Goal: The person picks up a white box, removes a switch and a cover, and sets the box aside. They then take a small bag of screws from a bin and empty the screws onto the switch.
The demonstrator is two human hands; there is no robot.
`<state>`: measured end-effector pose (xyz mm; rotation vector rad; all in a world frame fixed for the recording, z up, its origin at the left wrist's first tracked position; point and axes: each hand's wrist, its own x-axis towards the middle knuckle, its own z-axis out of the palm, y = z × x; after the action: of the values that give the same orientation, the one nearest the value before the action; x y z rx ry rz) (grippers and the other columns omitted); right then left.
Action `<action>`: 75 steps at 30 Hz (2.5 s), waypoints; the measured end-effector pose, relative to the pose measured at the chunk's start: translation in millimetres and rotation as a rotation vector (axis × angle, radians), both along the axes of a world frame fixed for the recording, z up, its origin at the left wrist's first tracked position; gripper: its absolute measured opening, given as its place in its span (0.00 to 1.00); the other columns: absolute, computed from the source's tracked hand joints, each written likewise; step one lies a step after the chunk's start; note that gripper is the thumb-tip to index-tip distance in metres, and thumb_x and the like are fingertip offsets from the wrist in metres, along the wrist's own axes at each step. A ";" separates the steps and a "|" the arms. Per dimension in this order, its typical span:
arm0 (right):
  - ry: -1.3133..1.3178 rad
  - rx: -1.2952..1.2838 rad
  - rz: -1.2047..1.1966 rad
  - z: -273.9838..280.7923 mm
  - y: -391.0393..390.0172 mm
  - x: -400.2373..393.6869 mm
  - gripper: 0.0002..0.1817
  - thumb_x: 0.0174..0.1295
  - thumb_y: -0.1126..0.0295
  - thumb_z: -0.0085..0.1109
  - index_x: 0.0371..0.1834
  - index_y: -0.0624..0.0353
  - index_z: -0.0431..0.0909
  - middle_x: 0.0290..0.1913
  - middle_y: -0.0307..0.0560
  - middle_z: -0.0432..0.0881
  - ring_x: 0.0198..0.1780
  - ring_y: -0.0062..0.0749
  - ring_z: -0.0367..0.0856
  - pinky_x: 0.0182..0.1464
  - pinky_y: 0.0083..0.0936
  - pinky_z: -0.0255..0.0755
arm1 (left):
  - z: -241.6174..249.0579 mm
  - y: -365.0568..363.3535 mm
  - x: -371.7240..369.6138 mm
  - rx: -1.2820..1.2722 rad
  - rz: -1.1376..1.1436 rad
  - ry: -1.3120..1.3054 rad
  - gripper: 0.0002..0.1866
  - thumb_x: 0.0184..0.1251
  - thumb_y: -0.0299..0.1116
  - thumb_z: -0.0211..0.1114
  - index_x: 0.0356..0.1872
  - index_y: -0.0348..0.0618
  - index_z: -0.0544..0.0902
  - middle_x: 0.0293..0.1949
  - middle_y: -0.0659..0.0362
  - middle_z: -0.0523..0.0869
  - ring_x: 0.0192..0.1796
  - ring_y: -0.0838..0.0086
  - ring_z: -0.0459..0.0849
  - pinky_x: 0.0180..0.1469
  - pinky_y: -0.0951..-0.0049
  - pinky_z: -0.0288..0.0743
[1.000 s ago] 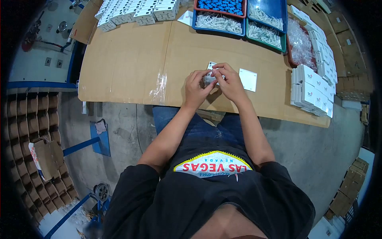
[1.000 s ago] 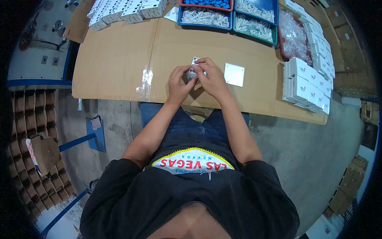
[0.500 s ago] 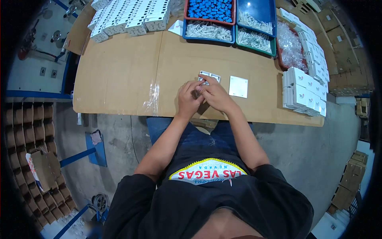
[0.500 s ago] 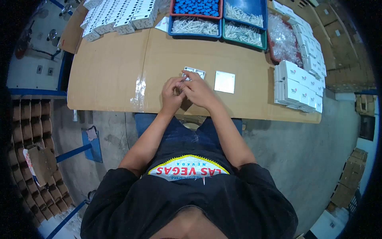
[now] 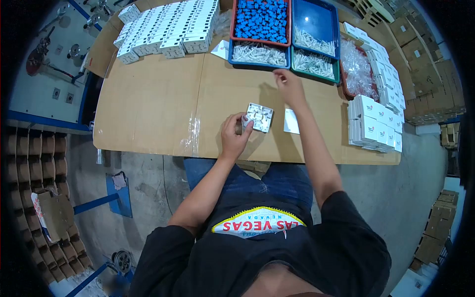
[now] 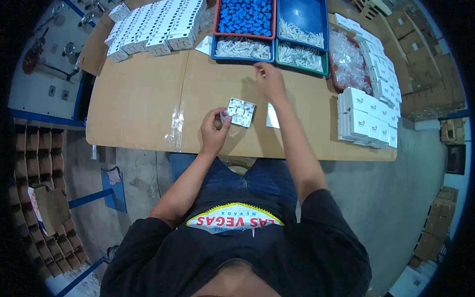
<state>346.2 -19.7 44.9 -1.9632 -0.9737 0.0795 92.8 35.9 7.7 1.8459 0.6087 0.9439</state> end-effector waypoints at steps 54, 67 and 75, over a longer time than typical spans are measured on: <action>0.365 -0.076 0.184 23.9 -51.5 -120.9 0.10 0.64 0.70 0.71 0.46 0.62 0.87 0.35 0.41 0.89 0.28 0.18 0.77 0.32 0.21 0.72 | 1.2 -0.9 -1.1 0.250 -0.014 0.023 0.23 0.52 0.30 0.80 0.51 0.43 0.86 0.44 0.56 0.85 0.46 0.63 0.85 0.50 0.64 0.77; 0.487 -0.080 0.251 13.2 -49.5 -119.0 0.07 0.63 0.72 0.74 0.42 0.61 0.88 0.33 0.32 0.85 0.29 0.11 0.69 0.32 0.15 0.64 | 2.7 0.4 -2.9 0.201 -0.031 0.081 0.23 0.54 0.32 0.78 0.53 0.45 0.86 0.46 0.56 0.86 0.47 0.62 0.85 0.52 0.63 0.74; 0.438 -0.209 0.310 10.0 -49.8 -114.1 0.06 0.68 0.71 0.68 0.42 0.62 0.88 0.30 0.35 0.86 0.30 0.14 0.73 0.35 0.18 0.69 | -0.4 0.5 -1.6 0.206 -0.032 0.092 0.22 0.54 0.32 0.76 0.52 0.46 0.87 0.46 0.56 0.87 0.48 0.61 0.85 0.54 0.62 0.74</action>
<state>232.1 -69.5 54.9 -1.8489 -0.9921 0.7794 91.3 36.4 7.3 2.0858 0.5526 0.9338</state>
